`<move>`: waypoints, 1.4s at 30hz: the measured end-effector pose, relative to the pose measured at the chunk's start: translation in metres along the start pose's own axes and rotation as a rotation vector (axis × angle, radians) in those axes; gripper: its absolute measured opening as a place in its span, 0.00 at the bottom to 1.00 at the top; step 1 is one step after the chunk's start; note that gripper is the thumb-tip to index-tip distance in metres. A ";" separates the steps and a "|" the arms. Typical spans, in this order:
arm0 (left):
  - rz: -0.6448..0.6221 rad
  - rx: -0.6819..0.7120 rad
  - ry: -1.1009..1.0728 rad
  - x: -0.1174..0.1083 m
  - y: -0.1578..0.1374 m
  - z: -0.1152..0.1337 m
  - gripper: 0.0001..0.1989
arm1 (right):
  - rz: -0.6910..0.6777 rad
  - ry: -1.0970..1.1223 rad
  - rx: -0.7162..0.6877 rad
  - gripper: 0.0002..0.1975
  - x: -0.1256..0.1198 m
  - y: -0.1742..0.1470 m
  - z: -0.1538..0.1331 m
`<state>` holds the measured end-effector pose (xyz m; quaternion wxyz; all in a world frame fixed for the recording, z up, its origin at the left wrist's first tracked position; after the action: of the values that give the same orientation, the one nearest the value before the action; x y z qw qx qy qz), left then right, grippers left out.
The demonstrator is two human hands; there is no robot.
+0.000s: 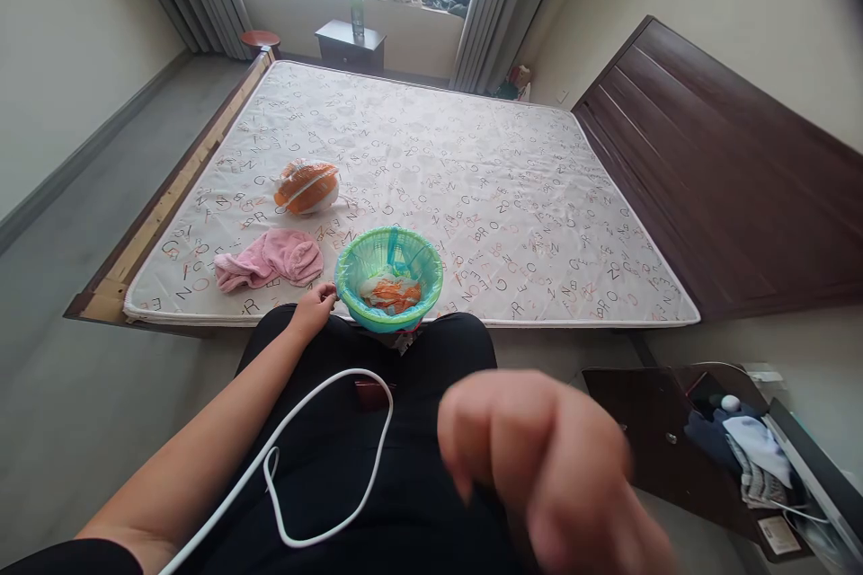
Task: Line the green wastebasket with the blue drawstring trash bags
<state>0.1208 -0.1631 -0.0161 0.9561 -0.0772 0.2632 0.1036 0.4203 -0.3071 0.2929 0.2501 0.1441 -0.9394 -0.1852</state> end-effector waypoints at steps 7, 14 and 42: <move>-0.031 0.003 0.004 0.004 0.002 -0.006 0.17 | 1.246 -0.091 0.272 0.09 -0.124 -0.016 0.154; -0.067 0.012 0.082 0.010 0.002 -0.009 0.19 | 1.154 -0.087 0.852 0.17 -0.148 -0.059 0.263; -0.237 -0.554 -0.635 0.028 -0.004 0.001 0.28 | 0.958 0.071 0.832 0.16 -0.141 -0.072 0.242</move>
<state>0.1456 -0.1627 -0.0297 0.9381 -0.3245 -0.0922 0.0784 0.4243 -0.2532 0.0088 0.2596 -0.2012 -0.8841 0.3325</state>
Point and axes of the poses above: each hand's wrist, its own y-axis towards the middle knuckle, its own x-axis out of the palm, z = x × y, the point moved 3 cm from there along y, towards the middle knuckle, and after that the axes turned 10 degrees about z, right-handed, at the moved point
